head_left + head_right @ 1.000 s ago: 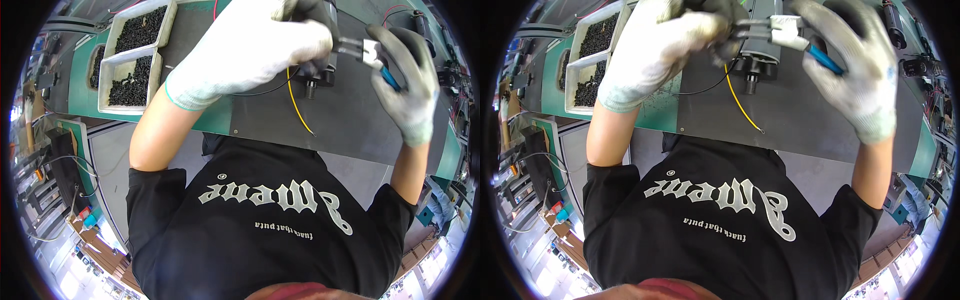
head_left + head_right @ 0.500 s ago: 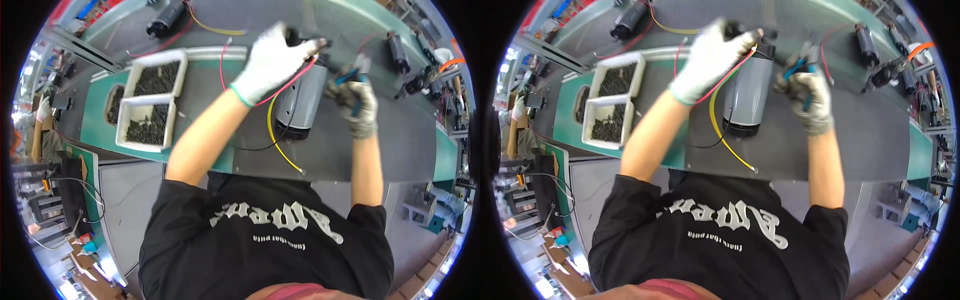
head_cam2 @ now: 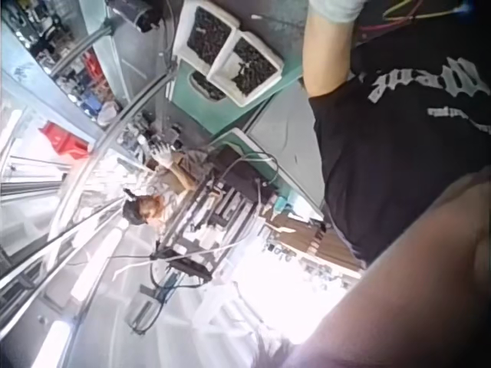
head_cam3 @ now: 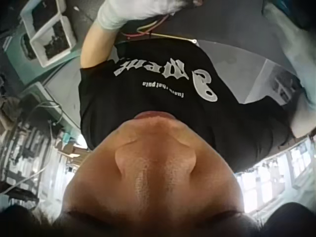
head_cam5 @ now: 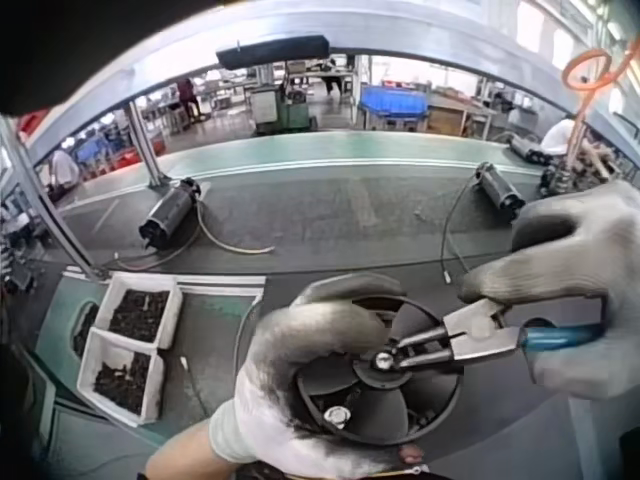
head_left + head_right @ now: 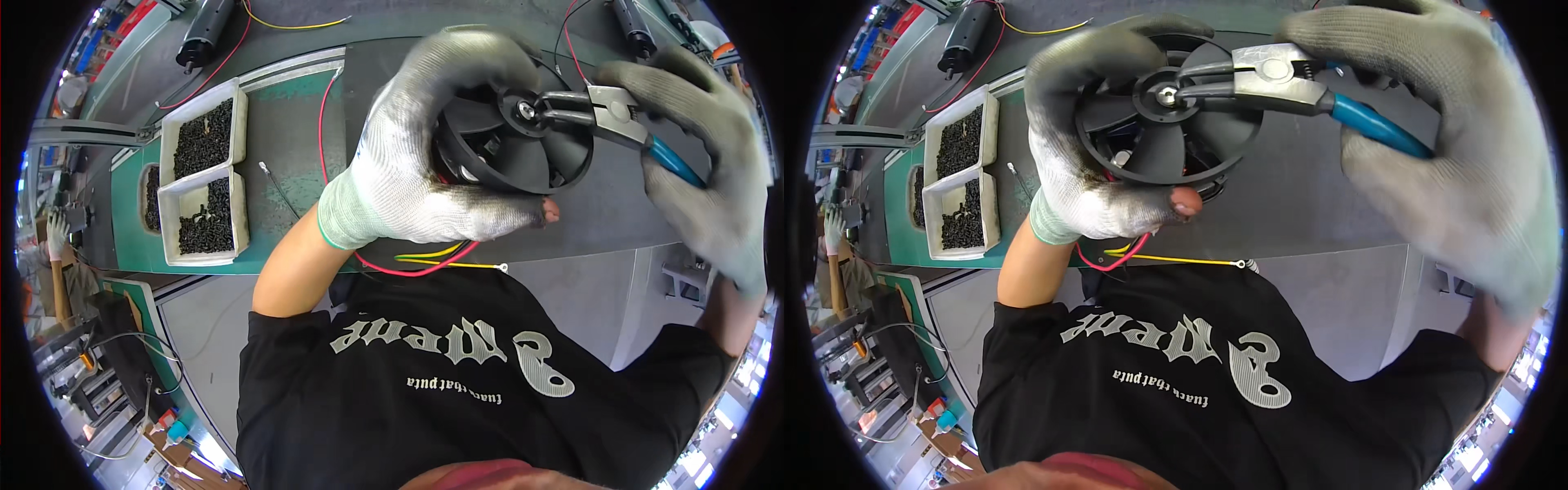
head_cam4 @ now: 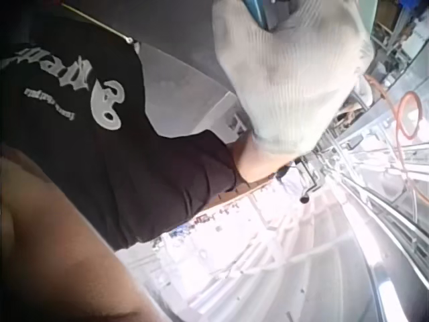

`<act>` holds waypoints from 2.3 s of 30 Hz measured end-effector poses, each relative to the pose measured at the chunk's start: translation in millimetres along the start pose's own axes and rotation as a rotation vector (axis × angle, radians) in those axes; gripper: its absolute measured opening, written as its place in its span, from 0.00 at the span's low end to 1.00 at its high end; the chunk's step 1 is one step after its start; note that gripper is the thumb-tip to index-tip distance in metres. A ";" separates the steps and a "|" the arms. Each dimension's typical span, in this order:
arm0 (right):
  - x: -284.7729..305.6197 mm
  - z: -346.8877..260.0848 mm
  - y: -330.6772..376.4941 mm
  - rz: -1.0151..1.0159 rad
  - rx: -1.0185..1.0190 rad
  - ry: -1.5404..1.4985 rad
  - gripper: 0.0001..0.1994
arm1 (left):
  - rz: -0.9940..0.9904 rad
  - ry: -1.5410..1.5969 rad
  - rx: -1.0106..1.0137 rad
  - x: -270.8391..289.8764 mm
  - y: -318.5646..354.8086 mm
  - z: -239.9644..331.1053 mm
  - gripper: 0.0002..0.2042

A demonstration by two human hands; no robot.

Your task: Assembling small electric motors and attaching fan blades using an electric screwdriver and pliers.

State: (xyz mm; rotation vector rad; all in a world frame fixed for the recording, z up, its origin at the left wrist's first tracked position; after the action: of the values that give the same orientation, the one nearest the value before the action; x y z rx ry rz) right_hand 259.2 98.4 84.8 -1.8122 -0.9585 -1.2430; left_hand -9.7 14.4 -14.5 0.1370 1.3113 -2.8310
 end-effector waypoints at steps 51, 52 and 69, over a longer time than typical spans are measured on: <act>-360.2 -187.8 -549.6 -0.503 -0.238 -1.016 0.25 | 1.214 -1.572 1.383 408.0 323.5 199.5 0.31; -360.8 -192.5 -549.6 -0.415 -0.242 -0.982 0.26 | 1.071 -1.635 1.483 411.5 314.3 195.6 0.27; -190.6 -85.8 -265.2 -0.354 -0.018 -0.569 0.16 | 0.568 -1.688 1.455 419.9 275.5 260.0 0.24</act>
State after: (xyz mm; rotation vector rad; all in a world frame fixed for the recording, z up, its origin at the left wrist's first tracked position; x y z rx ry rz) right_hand -57.0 112.1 -33.1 -2.1216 -1.6424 -0.9373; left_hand -431.8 -353.7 -93.4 -1.2020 -0.9046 -1.5726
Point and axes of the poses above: each hand's wrist, its own y-axis away from the middle knuckle, its own x-axis out of the back of the hand, z = x × y, the point moved 3 cm from there along -y, towards the middle knuckle, and after that the axes turned 7 degrees about -z, right-handed, at the moved point
